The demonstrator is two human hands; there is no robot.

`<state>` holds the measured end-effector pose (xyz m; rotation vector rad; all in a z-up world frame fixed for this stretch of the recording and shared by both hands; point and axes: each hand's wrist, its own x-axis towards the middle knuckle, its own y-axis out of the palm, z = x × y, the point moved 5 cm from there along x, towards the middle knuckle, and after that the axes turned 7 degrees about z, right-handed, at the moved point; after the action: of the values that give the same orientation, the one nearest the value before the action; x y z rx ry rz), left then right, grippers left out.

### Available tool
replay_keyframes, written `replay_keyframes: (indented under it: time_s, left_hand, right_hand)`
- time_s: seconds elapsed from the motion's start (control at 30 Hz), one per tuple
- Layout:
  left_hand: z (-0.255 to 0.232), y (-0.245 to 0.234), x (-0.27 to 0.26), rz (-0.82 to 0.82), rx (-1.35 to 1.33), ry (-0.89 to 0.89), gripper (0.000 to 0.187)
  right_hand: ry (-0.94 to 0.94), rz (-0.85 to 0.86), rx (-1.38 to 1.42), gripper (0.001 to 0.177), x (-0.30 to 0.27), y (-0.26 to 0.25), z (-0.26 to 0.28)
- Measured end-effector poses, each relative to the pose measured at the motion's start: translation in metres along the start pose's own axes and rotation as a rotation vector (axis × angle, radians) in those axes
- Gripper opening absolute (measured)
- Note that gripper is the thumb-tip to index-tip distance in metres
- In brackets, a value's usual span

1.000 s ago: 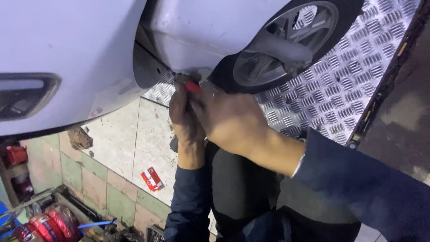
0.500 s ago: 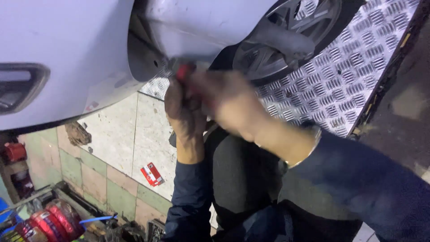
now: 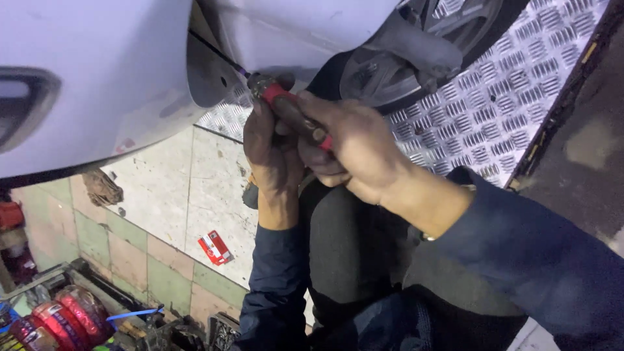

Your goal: The person uses a red screwdriver to loosen and remove screws from the front fender area of a white scooter, then moves to the rear to open the seat and remove a black plastic cover from the under-seat compartment.

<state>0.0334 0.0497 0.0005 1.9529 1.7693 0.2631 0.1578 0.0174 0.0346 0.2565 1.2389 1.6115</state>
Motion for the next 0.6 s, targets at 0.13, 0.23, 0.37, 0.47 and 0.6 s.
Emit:
replay_keyframes:
  time_s: [0.13, 0.23, 0.37, 0.47, 0.6]
  left_hand:
    - [-0.004, 0.014, -0.004, 0.035, -0.126, -0.023, 0.038]
    - [-0.003, 0.011, -0.004, 0.081, -0.245, -0.046, 0.037]
    - [0.007, -0.022, 0.001, -0.037, -0.189, 0.006, 0.041]
    - [-0.002, 0.003, -0.001, 0.046, -0.191, -0.032, 0.050]
    - [-0.002, -0.005, 0.000, 0.056, -0.097, 0.063, 0.045]
  right_hand:
    - [-0.340, -0.056, -0.612, 0.027, -0.020, 0.015, 0.018]
    - [-0.799, -0.351, -1.791, 0.028, -0.031, 0.029, 0.014]
    - [-0.044, -0.227, -0.818, 0.051, -0.010, 0.030, 0.025]
    - [-0.109, 0.071, 0.017, 0.042, -0.003, 0.017, -0.005]
    - [-0.075, -0.248, -0.871, 0.030, -0.016, 0.018, 0.013]
